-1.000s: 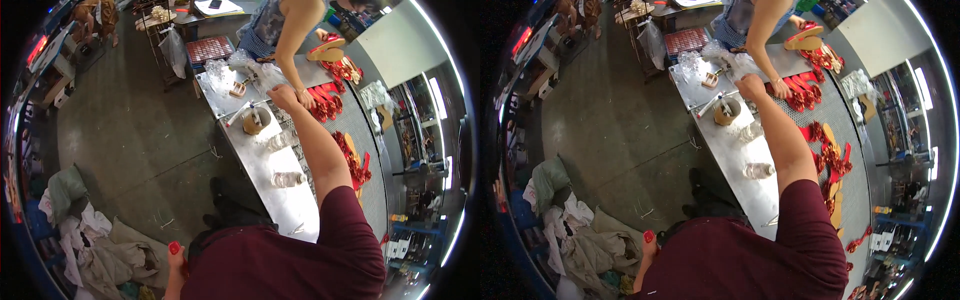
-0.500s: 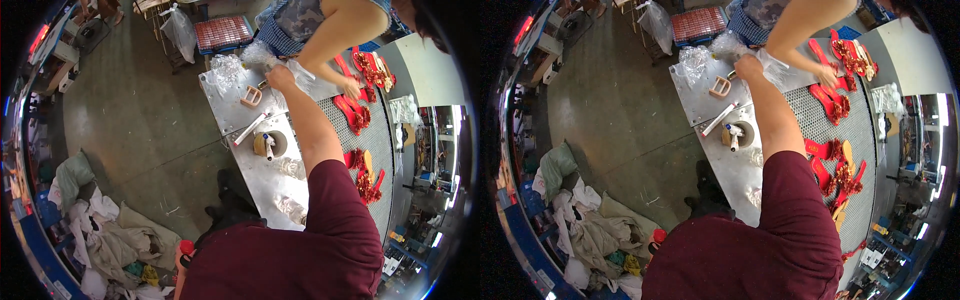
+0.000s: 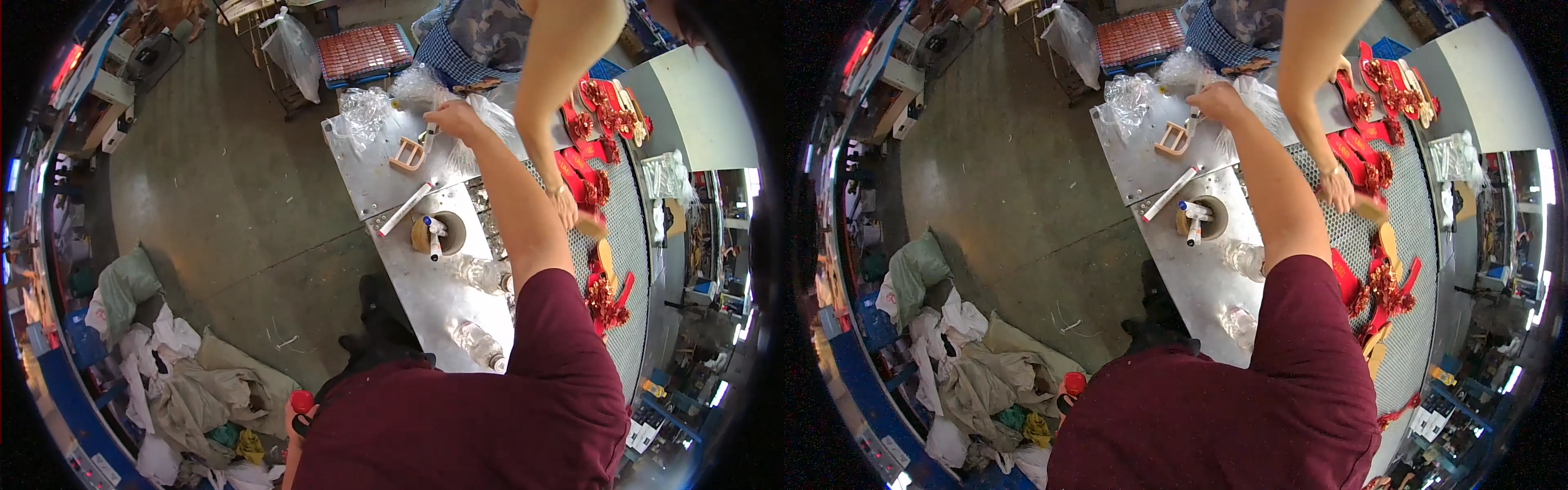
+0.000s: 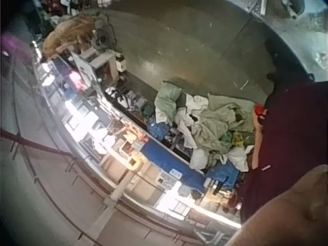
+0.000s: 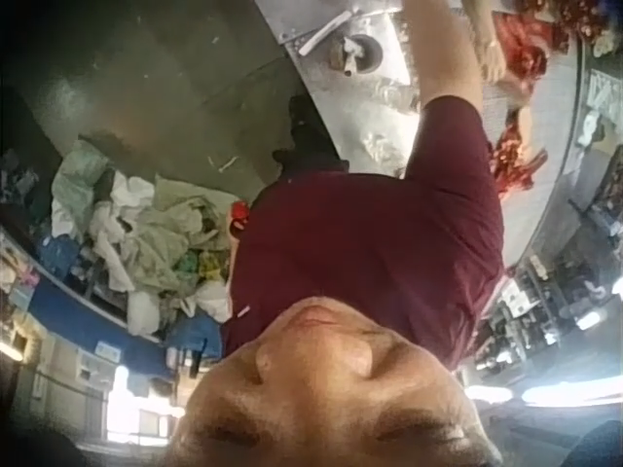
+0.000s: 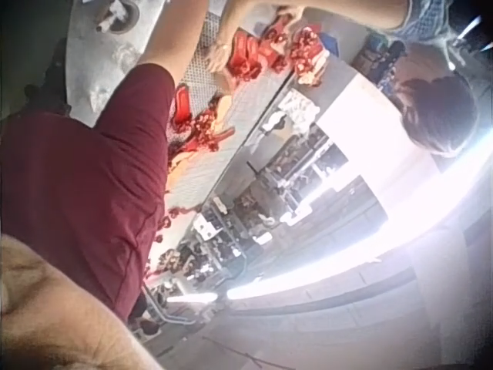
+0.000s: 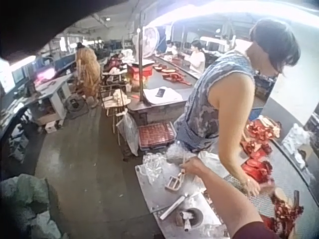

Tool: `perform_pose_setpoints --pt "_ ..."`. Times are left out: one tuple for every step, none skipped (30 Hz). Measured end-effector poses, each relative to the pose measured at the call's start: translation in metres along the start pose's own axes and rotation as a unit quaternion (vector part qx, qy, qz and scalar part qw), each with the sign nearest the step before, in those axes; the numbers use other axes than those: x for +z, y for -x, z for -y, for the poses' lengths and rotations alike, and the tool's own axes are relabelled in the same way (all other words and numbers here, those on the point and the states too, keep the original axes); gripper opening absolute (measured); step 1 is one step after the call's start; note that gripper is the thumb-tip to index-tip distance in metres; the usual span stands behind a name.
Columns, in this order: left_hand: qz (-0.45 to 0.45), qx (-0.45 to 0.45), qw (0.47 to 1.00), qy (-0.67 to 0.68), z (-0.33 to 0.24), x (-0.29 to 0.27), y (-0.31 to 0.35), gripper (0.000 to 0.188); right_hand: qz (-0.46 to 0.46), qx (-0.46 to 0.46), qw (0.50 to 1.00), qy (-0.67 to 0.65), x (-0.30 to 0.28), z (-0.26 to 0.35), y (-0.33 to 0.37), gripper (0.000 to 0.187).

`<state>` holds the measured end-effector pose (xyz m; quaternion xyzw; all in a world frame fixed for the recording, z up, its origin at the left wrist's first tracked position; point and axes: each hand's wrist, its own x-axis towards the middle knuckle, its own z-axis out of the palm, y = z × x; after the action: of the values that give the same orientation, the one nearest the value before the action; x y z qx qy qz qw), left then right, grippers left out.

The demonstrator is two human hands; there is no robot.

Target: Apply glue and clean sandals at a conveyor belt assembly line station.

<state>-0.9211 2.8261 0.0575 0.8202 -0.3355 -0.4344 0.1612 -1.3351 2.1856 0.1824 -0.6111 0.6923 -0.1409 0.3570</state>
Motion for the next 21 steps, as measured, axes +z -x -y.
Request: perform_pose_setpoints --pt "-0.030 0.018 0.999 0.009 -0.009 -0.003 0.006 0.072 0.000 -0.003 1.000 -0.002 -0.002 0.006 0.008 0.040" --pt "-0.059 0.036 0.997 0.019 -0.012 -0.004 0.008 0.070 -0.011 0.005 1.000 -0.024 -0.004 0.012 0.016 0.041" --pt "-0.066 0.035 0.997 0.020 0.006 -0.003 0.006 0.070 -0.017 0.007 0.999 -0.047 -0.003 0.023 0.023 0.041" --pt "-0.022 0.012 0.997 0.078 0.044 -0.001 0.001 0.067 -0.009 -0.004 0.999 -0.051 0.002 0.041 0.029 0.041" --pt "0.029 -0.007 0.990 0.137 0.066 0.003 -0.003 0.063 -0.007 -0.011 0.997 -0.072 0.005 0.053 0.036 0.039" --pt "0.041 0.000 0.990 0.137 0.048 0.005 -0.005 0.063 -0.020 -0.003 0.996 -0.087 -0.003 0.045 0.043 0.038" --pt "0.022 0.023 0.995 0.099 0.009 0.002 -0.002 0.061 -0.035 0.011 0.996 -0.083 -0.013 0.026 0.046 0.038" --pt "-0.006 0.043 0.997 0.061 -0.020 -0.003 0.001 0.058 -0.016 0.021 0.995 -0.097 -0.019 0.013 0.045 0.039" --pt "-0.019 0.040 0.997 0.061 0.029 -0.007 -0.011 0.058 0.021 0.013 0.993 -0.116 -0.015 0.023 0.042 0.041" --pt "-0.009 0.014 0.995 0.093 0.087 0.000 -0.005 0.057 0.032 0.003 0.992 -0.120 -0.008 0.036 0.040 0.041" --pt "0.000 -0.011 0.992 0.129 0.115 0.015 -0.019 0.056 0.052 -0.002 0.991 -0.126 0.001 0.051 0.038 0.040" --pt "0.003 -0.010 0.991 0.131 0.110 0.017 -0.020 0.056 0.058 0.006 0.990 -0.129 0.001 0.049 0.039 0.039" --pt "0.012 -0.007 0.989 0.147 0.105 0.018 -0.018 0.056 0.057 0.005 0.990 -0.128 0.003 0.048 0.040 0.039" --pt "0.021 -0.004 0.987 0.161 0.093 0.015 -0.014 0.056 0.040 -0.008 0.995 -0.086 0.005 0.047 0.042 0.038" --pt "0.024 -0.003 0.987 0.159 0.079 0.012 -0.011 0.056 0.020 -0.017 0.999 -0.044 0.003 0.043 0.044 0.037" --pt "0.047 -0.039 0.947 0.315 0.062 0.008 -0.008 0.057 0.017 -0.014 0.999 -0.045 0.001 0.036 0.043 0.037" --pt "0.067 -0.074 0.881 0.462 0.044 0.002 -0.004 0.058 0.005 -0.087 0.992 0.096 0.001 0.026 0.038 0.036" --pt "0.067 -0.073 0.882 0.461 0.034 -0.002 -0.002 0.058 -0.007 -0.160 0.959 0.234 0.003 0.015 0.030 0.036" --pt "0.063 -0.011 0.967 0.245 0.023 -0.006 -0.001 0.059 -0.008 -0.160 0.959 0.234 0.009 0.001 0.016 0.036" --pt "0.058 0.055 0.997 0.016 0.016 -0.007 -0.001 0.060 -0.028 -0.139 0.944 0.299 0.015 -0.020 -0.007 0.038" --pt "0.059 0.055 0.997 0.016 0.012 -0.005 0.000 0.060 -0.045 -0.120 0.923 0.362 0.020 -0.031 -0.021 0.041"
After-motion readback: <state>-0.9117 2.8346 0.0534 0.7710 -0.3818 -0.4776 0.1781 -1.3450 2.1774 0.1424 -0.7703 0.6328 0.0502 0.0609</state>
